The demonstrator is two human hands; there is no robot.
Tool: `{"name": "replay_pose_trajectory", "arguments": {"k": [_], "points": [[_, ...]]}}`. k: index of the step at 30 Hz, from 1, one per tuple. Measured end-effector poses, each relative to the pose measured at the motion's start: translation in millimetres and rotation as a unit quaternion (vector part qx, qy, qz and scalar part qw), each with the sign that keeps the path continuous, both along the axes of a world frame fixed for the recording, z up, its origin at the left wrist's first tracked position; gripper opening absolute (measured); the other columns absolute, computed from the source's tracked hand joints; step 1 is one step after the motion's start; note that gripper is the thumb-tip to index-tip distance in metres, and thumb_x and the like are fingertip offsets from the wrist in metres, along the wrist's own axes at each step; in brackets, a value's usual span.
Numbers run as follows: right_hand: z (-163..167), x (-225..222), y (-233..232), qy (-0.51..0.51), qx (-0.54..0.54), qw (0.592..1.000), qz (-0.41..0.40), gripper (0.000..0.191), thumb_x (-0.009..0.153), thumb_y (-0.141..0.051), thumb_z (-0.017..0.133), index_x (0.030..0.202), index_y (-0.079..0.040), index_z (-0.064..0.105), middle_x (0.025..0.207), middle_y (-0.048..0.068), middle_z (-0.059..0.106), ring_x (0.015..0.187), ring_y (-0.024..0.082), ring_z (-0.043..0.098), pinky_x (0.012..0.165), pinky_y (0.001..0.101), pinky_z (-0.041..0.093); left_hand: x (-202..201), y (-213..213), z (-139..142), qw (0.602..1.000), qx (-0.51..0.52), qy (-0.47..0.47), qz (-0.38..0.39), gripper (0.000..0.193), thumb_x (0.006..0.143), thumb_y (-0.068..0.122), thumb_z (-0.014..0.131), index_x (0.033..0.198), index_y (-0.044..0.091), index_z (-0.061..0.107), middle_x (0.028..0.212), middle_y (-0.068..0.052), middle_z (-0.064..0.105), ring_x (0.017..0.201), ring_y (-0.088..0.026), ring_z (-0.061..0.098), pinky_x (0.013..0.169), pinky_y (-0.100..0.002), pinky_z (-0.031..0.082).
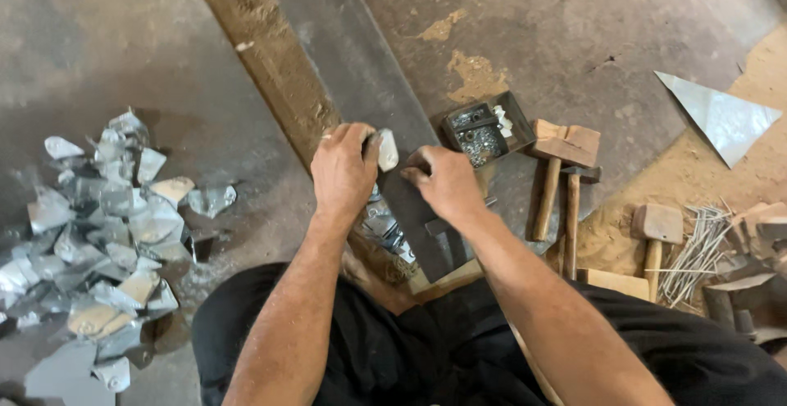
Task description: The person sits on the workshop floor and hammers small cut sheet-metal pieces one at a time on a long metal bar, flattening or shaping each piece with a hammer, then sets it on a growing pile of finished pieces.
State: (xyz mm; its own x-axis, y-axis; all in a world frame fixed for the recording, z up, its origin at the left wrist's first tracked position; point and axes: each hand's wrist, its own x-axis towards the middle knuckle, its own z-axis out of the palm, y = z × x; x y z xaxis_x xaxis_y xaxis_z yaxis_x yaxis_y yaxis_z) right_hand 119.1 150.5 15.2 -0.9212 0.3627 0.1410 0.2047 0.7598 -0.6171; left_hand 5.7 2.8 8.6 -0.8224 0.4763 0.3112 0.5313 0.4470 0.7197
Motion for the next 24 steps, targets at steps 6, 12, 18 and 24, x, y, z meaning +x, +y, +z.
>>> {"name": "replay_pose_trajectory", "arguments": {"k": [6, 12, 18, 24], "points": [[27, 12, 14, -0.039, -0.393, 0.910, -0.126, 0.040, 0.112, -0.032, 0.053, 0.104, 0.001, 0.075, 0.081, 0.007, 0.069, 0.068, 0.012, 0.063, 0.062, 0.0309, 0.050, 13, -3, 23, 0.993, 0.103, -0.045, -0.021, 0.013, 0.095, 0.019, 0.072, 0.099, 0.007, 0.067, 0.084, -0.013, 0.072, 0.074, -0.032, 0.072, 0.067, -0.043, 0.055], [43, 26, -4, -0.049, -0.258, 0.965, -0.022, 0.023, 0.100, -0.013, 0.062, 0.114, 0.002, 0.073, 0.079, 0.004, 0.069, 0.071, 0.007, 0.059, 0.064, 0.0268, 0.050, 33, -5, 44, 0.982, 0.094, -0.145, -0.075, 0.011, 0.096, 0.017, 0.075, 0.099, 0.007, 0.072, 0.076, -0.011, 0.073, 0.064, -0.021, 0.068, 0.060, -0.035, 0.053], [59, 29, -16, -0.053, -0.386, 0.921, -0.028, 0.026, 0.098, -0.019, 0.062, 0.116, 0.000, 0.071, 0.083, -0.002, 0.068, 0.069, 0.006, 0.062, 0.060, 0.0251, 0.052, 35, -11, 37, 0.955, 0.212, -0.167, -0.119, 0.013, 0.094, 0.012, 0.076, 0.102, 0.002, 0.074, 0.084, -0.006, 0.076, 0.074, -0.012, 0.070, 0.066, -0.028, 0.056], [88, 72, -9, -0.220, 0.012, 0.975, -0.018, 0.044, 0.098, -0.046, 0.068, 0.101, -0.002, 0.068, 0.078, 0.019, 0.072, 0.070, 0.031, 0.070, 0.067, 0.0424, 0.054, 19, -13, 24, 0.968, 0.082, -0.237, 0.013, 0.010, 0.090, 0.013, 0.076, 0.097, 0.006, 0.077, 0.074, -0.007, 0.075, 0.057, -0.013, 0.067, 0.053, -0.030, 0.052]]}}
